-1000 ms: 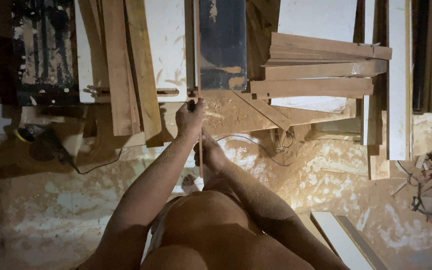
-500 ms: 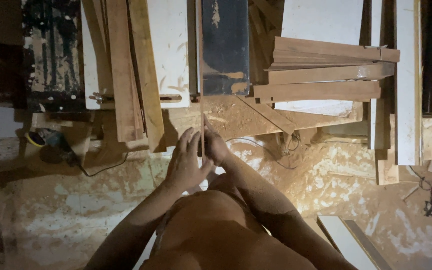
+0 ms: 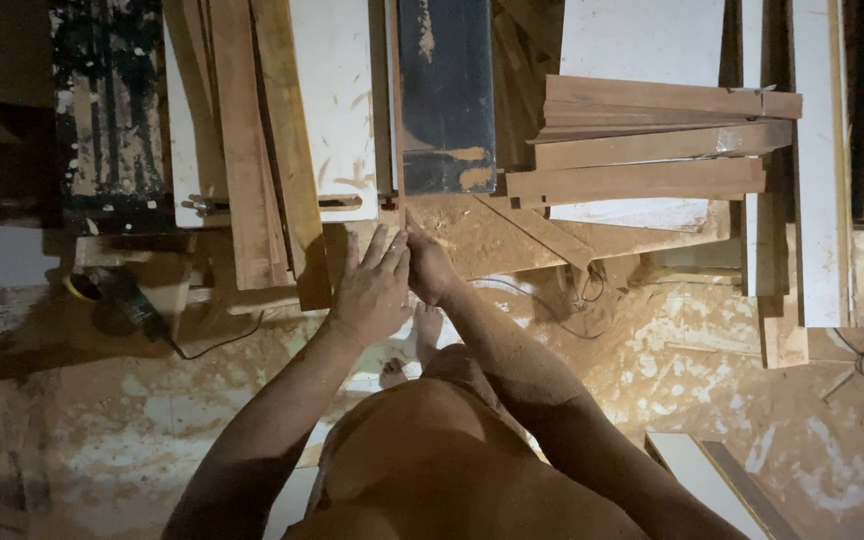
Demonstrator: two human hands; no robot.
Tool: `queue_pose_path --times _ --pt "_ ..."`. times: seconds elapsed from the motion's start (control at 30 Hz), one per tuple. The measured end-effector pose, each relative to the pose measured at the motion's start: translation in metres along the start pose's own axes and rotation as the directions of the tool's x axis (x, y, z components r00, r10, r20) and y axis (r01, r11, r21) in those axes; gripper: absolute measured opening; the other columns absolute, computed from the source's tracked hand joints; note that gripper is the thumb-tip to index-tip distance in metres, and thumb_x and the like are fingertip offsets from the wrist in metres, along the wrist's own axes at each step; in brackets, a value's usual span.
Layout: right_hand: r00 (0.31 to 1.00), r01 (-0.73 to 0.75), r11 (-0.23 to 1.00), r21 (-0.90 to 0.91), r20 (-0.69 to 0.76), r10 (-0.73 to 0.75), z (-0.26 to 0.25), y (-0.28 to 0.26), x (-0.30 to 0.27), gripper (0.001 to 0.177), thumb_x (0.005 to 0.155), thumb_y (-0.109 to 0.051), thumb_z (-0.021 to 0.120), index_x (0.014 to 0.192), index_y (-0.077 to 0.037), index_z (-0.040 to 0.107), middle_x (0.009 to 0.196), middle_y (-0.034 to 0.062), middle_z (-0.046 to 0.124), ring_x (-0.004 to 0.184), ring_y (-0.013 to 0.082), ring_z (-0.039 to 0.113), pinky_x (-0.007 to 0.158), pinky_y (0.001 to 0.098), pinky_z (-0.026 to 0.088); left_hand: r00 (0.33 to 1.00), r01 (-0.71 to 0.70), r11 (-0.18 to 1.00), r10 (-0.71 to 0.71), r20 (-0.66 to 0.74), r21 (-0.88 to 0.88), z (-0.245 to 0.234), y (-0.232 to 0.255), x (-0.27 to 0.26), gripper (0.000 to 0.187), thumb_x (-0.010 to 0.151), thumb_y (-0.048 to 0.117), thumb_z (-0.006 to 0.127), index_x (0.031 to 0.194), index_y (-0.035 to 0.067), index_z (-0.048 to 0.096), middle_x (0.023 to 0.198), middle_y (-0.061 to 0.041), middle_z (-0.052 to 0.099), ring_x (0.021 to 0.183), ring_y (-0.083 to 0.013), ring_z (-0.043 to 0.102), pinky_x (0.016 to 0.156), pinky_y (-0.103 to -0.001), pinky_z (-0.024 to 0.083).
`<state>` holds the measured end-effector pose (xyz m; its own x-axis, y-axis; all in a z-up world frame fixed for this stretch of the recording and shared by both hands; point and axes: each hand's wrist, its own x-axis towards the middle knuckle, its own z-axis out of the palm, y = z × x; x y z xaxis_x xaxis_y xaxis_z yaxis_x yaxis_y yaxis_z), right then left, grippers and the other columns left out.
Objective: The person repeatedly smooths thin wooden strips by hand on a stationary sanding surface. They pick up each strip, rub it against the surface, and then place it aside. The process is repeated for multiple pieces of wood.
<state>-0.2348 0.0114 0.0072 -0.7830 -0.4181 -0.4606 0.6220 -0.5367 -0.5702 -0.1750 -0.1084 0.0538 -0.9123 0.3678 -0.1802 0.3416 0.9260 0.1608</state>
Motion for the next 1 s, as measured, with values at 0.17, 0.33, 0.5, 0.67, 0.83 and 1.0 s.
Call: queue_pose_path --times 0.17,0.33,0.5,0.67,0.83,1.0 --pt "0.993 -0.119 0.99 0.074 0.003 0.119 -0.073 0.049 0.062 0.053 0.113 -0.037 0.062 0.16 -0.014 0.071 0.147 0.0222 0.079 0.134 0.0415 0.076 0.117 0.061 0.056 0.998 0.002 0.998 -0.006 0.06 0.07 -0.015 -0.002 0.013 0.099 0.082 0.054 0.086 0.161 0.001 0.061 0.18 -0.018 0.048 0.171 -0.0469 0.031 0.136 -0.078 0.016" --pt "0.987 -0.147 0.988 -0.038 -0.066 0.145 -0.066 0.031 0.066 0.043 0.115 -0.036 0.062 0.144 -0.01 0.079 0.125 0.0165 0.085 0.115 0.035 0.081 0.104 0.0508 0.06 0.999 -0.012 0.993 0.006 0.054 0.119 -0.004 -0.011 0.032 0.102 0.082 0.056 0.09 0.162 -0.001 0.06 0.177 -0.019 0.052 0.17 -0.0427 0.031 0.135 -0.076 0.016" --pt "0.984 -0.142 0.973 -0.184 -0.135 0.118 -0.041 0.007 0.043 0.048 0.116 -0.043 0.065 0.149 -0.01 0.075 0.118 0.0158 0.084 0.106 0.0341 0.082 0.093 0.0483 0.065 0.995 -0.005 0.99 -0.01 0.104 0.143 -0.017 -0.007 0.037 0.091 0.092 0.051 0.082 0.163 -0.002 0.059 0.179 -0.02 0.05 0.171 -0.0427 0.03 0.136 -0.078 0.012" --pt "0.976 -0.142 0.935 -0.326 -0.203 0.077 -0.04 0.002 0.013 0.054 0.117 -0.05 0.068 0.154 -0.011 0.071 0.111 0.015 0.084 0.097 0.0331 0.084 0.082 0.0459 0.069 0.988 0.021 0.988 -0.044 0.147 0.153 -0.01 -0.007 0.04 0.093 0.093 0.049 0.083 0.166 -0.001 0.056 0.181 -0.018 0.048 0.172 -0.0409 0.03 0.135 -0.077 0.014" --pt "0.98 -0.148 0.939 -0.311 -0.174 0.097 -0.009 -0.013 -0.021 0.049 0.118 -0.045 0.069 0.156 -0.014 0.071 0.104 0.014 0.083 0.082 0.0299 0.081 0.07 0.0406 0.071 0.995 0.017 0.995 -0.027 0.097 0.095 -0.001 -0.017 0.037 0.094 0.087 0.052 0.084 0.164 0.004 0.06 0.185 -0.012 0.043 0.171 -0.0364 0.029 0.135 -0.075 0.013" --pt "0.98 -0.108 0.951 -0.288 -0.19 0.054 0.008 -0.019 -0.027 0.05 0.118 -0.047 0.067 0.153 -0.011 0.072 0.094 0.0074 0.078 0.075 0.019 0.074 0.066 0.0325 0.068 0.997 -0.003 0.989 -0.009 0.076 0.15 -0.014 -0.015 0.038 0.085 0.086 0.047 0.08 0.16 0.008 0.065 0.179 -0.011 0.051 0.168 -0.0347 0.033 0.134 -0.073 0.015"
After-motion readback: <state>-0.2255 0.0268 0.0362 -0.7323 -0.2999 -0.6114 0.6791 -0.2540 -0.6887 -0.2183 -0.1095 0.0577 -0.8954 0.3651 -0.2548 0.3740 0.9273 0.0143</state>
